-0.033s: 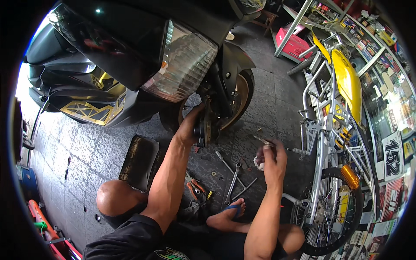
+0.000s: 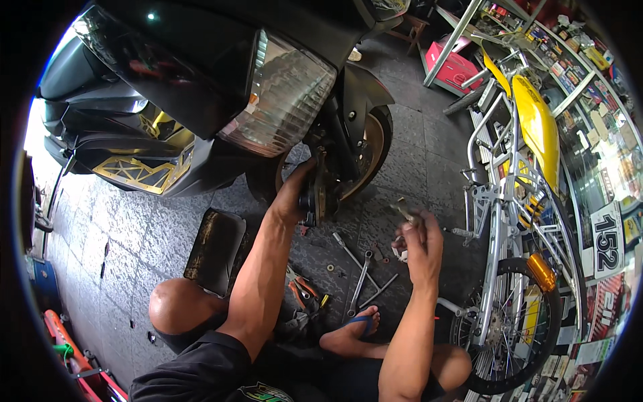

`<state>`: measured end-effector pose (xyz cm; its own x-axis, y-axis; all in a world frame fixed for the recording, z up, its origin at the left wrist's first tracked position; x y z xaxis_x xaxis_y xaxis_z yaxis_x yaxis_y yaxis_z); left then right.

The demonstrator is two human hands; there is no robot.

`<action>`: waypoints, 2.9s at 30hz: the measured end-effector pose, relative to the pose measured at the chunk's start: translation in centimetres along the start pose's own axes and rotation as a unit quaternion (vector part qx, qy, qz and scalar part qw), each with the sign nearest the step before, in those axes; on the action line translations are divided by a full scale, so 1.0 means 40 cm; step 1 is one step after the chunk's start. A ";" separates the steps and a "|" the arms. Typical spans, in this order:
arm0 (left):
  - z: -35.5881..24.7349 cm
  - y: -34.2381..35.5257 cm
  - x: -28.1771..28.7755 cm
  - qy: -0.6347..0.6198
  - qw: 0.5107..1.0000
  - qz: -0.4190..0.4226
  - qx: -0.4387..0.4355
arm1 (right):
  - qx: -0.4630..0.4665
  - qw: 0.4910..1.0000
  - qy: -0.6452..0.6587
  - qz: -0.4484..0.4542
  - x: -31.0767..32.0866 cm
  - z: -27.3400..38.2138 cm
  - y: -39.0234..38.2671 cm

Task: The person applies lubricant to the motorcycle's front brake caliper area, then uses a wrench to tighten bolts. They retrieve a small part from a display case and install it onto the caliper, securing it with a screwdriver.

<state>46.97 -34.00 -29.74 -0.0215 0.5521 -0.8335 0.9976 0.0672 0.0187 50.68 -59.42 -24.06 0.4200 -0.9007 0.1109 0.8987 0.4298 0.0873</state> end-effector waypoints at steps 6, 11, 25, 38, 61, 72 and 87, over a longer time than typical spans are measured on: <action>0.008 0.014 0.006 0.004 1.000 0.005 -0.001 | 0.019 0.997 -0.059 0.046 -0.025 0.056 0.038; 0.008 0.011 0.006 0.002 1.000 0.000 -0.004 | 0.044 0.993 -0.110 0.027 -0.093 0.116 0.041; 0.016 0.015 0.054 0.055 0.998 -0.014 0.023 | -0.175 0.979 -0.094 0.035 -0.021 -0.254 -0.039; 0.016 0.022 0.049 0.092 0.996 -0.016 -0.004 | -0.513 0.758 -0.396 0.072 -0.043 -0.741 -0.363; 0.019 0.010 0.079 0.088 0.994 -0.056 0.008 | -0.270 0.846 -0.459 0.007 -0.176 -0.831 -0.245; 0.026 0.010 0.068 0.014 0.999 -0.036 -0.013 | -0.225 0.954 0.084 -0.177 -0.115 -0.577 -0.066; 0.013 0.003 0.060 0.132 0.988 -0.006 -0.080 | 0.057 0.990 -0.086 0.094 -0.244 0.009 0.164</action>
<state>47.08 -33.08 -32.04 -0.0706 0.7461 -0.6621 0.9742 0.1942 0.1150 52.44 -47.79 -24.23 0.5412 -0.7845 0.3028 0.7828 0.6015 0.1594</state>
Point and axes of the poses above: each hand's wrist, its own y-axis towards the middle knuckle, its own x-axis out of the back of the hand, z = x × y, the point moved 2 cm from there along y, towards the middle knuckle, and after that the axes turned 8 degrees about z, right-handed, at the moved point
